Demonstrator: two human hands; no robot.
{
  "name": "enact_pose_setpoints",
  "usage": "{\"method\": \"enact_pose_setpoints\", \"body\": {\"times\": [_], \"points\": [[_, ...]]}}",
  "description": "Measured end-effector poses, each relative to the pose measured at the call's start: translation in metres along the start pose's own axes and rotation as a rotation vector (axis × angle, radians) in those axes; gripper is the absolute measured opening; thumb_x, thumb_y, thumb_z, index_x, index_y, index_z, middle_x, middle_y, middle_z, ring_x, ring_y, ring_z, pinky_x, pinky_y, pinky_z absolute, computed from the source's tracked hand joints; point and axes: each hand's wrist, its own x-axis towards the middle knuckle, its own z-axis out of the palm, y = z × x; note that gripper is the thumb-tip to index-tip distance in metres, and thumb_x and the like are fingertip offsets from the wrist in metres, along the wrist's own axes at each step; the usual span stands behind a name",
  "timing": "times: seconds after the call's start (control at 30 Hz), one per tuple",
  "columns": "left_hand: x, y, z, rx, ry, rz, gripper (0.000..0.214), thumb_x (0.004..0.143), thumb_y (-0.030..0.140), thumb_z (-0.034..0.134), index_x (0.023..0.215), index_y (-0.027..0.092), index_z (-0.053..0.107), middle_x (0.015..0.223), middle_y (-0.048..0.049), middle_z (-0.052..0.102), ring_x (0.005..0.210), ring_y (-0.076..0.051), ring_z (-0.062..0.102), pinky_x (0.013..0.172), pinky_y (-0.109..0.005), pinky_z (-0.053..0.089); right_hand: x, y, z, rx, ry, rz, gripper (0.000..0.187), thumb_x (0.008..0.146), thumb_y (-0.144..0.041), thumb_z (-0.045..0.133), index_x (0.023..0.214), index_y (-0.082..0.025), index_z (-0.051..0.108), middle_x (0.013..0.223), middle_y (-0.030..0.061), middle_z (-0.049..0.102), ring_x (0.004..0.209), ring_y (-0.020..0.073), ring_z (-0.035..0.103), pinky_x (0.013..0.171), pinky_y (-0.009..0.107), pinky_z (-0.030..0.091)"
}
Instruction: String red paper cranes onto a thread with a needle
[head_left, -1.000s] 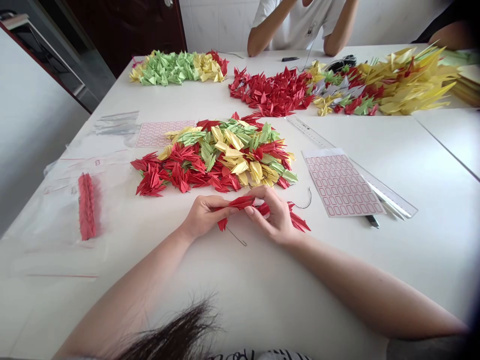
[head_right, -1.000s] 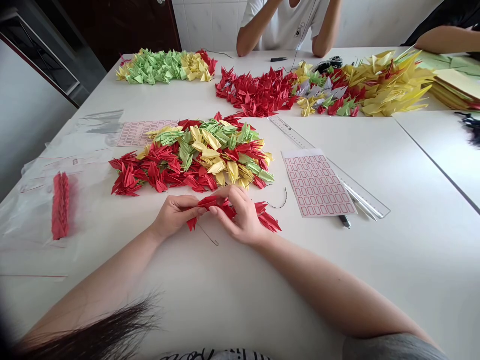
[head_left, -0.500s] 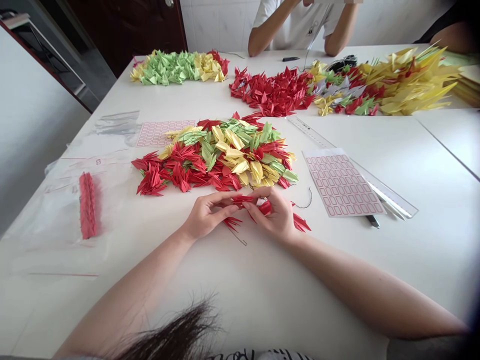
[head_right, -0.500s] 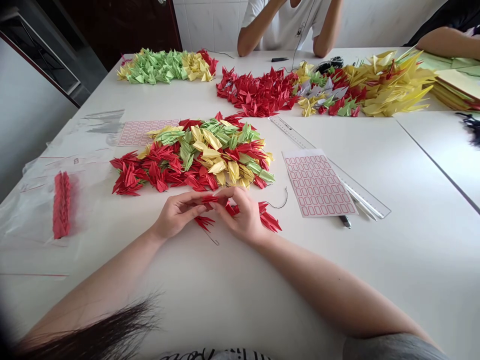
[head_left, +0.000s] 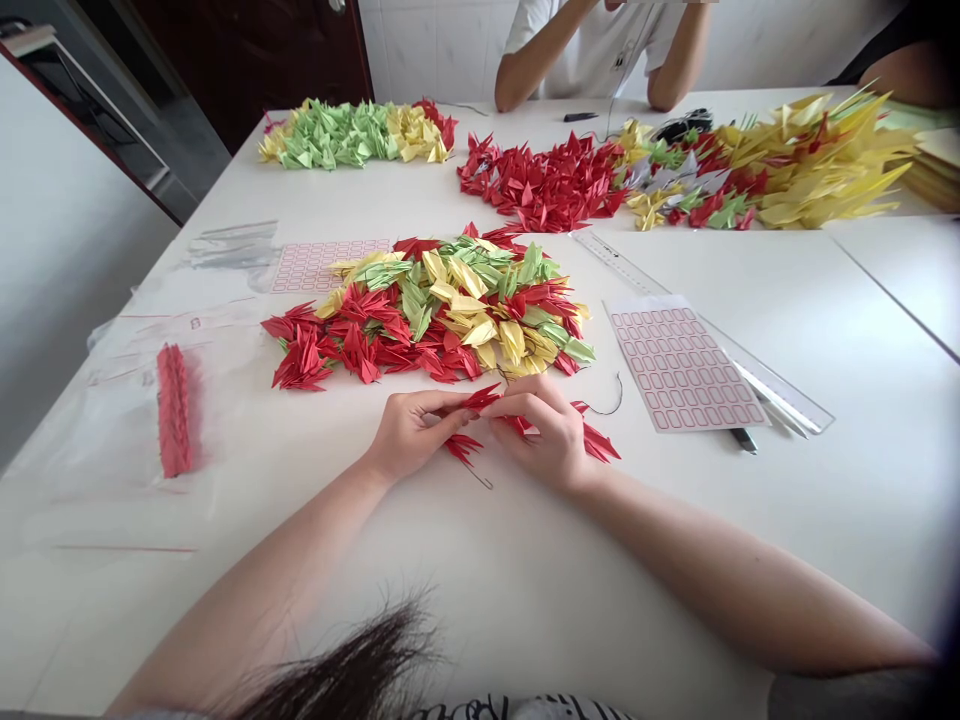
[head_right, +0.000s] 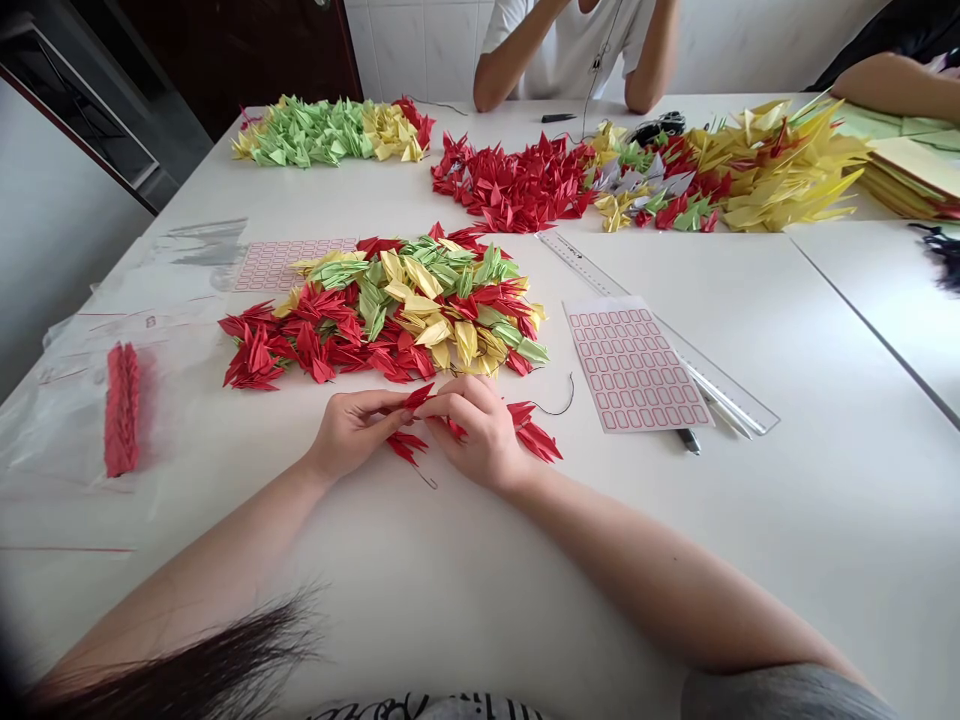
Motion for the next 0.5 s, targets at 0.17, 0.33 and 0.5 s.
{"method": "enact_pose_setpoints", "body": {"times": [0.17,0.33,0.5], "points": [[-0.0003,0.0007,-0.0002,0.110,0.036,0.069,0.023,0.084,0.031,0.070,0.099,0.021,0.083,0.092,-0.0062,0.081,0.078,-0.020,0.074,0.066,-0.025,0.056,-0.0028,0.0021,0.0000,0.012,-0.018,-0.111,0.018,0.091,-0.010,0.064,0.097,-0.026,0.072,0.081,0.0023,0.062,0.068,0.0145,0.059,0.063,0.031,0.052],[-0.0004,0.0017,-0.0008,0.118,0.041,0.063,0.022,0.083,0.038,0.071,0.087,0.021,0.084,0.073,-0.0044,0.077,0.064,-0.016,0.065,0.059,-0.025,0.048,-0.0047,0.0039,0.0014,0.050,-0.049,-0.174,0.026,0.092,-0.013,0.066,0.110,-0.032,0.072,0.080,0.0003,0.062,0.069,0.0143,0.057,0.064,0.031,0.048],[0.0002,0.0048,-0.0024,0.035,-0.009,0.032,0.031,0.083,0.048,0.072,0.083,0.019,0.084,0.071,-0.0057,0.075,0.065,-0.017,0.064,0.061,-0.026,0.048,-0.0054,0.0044,0.0016,0.058,-0.049,-0.175,0.025,0.091,-0.014,0.069,0.110,-0.030,0.072,0.080,0.0001,0.062,0.069,0.0134,0.058,0.065,0.031,0.048]]}}
